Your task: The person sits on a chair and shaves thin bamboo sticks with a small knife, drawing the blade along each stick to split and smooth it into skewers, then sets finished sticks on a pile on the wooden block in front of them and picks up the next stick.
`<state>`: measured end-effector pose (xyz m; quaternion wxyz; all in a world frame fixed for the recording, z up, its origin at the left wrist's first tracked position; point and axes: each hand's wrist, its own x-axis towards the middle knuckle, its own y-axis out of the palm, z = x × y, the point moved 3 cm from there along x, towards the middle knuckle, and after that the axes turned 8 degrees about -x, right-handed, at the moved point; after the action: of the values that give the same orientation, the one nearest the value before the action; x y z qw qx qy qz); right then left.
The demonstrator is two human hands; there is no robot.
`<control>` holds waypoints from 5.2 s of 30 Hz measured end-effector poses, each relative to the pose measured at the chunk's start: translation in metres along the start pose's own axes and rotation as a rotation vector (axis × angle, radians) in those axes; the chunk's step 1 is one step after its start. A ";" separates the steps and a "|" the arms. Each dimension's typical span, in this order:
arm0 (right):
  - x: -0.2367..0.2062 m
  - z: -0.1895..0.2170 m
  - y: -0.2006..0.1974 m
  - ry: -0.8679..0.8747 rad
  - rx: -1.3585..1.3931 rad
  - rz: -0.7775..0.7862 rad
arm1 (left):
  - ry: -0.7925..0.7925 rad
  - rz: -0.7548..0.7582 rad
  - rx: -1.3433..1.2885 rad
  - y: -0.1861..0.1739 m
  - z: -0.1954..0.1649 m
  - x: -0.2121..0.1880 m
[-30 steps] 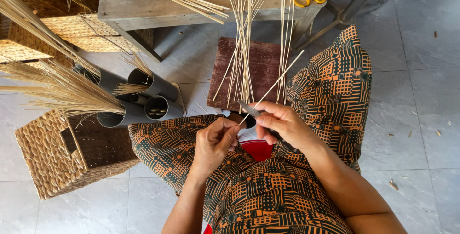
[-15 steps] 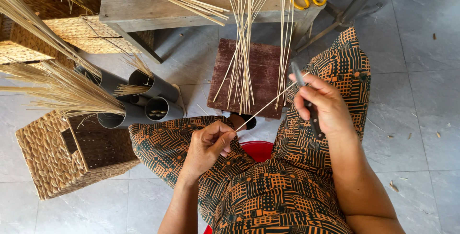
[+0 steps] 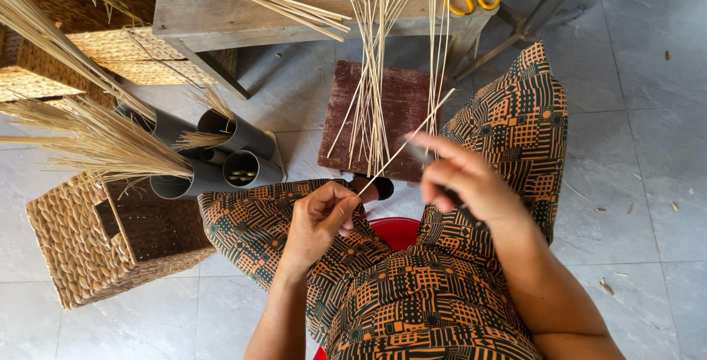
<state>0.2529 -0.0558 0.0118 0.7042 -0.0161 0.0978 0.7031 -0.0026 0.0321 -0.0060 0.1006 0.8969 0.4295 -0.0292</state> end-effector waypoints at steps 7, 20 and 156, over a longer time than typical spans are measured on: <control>0.014 -0.017 0.043 0.052 0.035 0.155 | 0.002 0.008 0.025 0.006 -0.001 -0.003; 0.004 -0.001 -0.004 -0.007 0.089 -0.103 | 0.018 0.080 0.025 0.000 -0.004 -0.005; 0.000 -0.017 -0.050 -0.268 0.530 -0.342 | 0.013 0.000 0.089 -0.004 -0.006 -0.005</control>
<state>0.3003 -0.0587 -0.0104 0.7981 0.2438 0.1797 0.5208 -0.0089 0.0324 0.0002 0.0579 0.9007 0.4285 -0.0425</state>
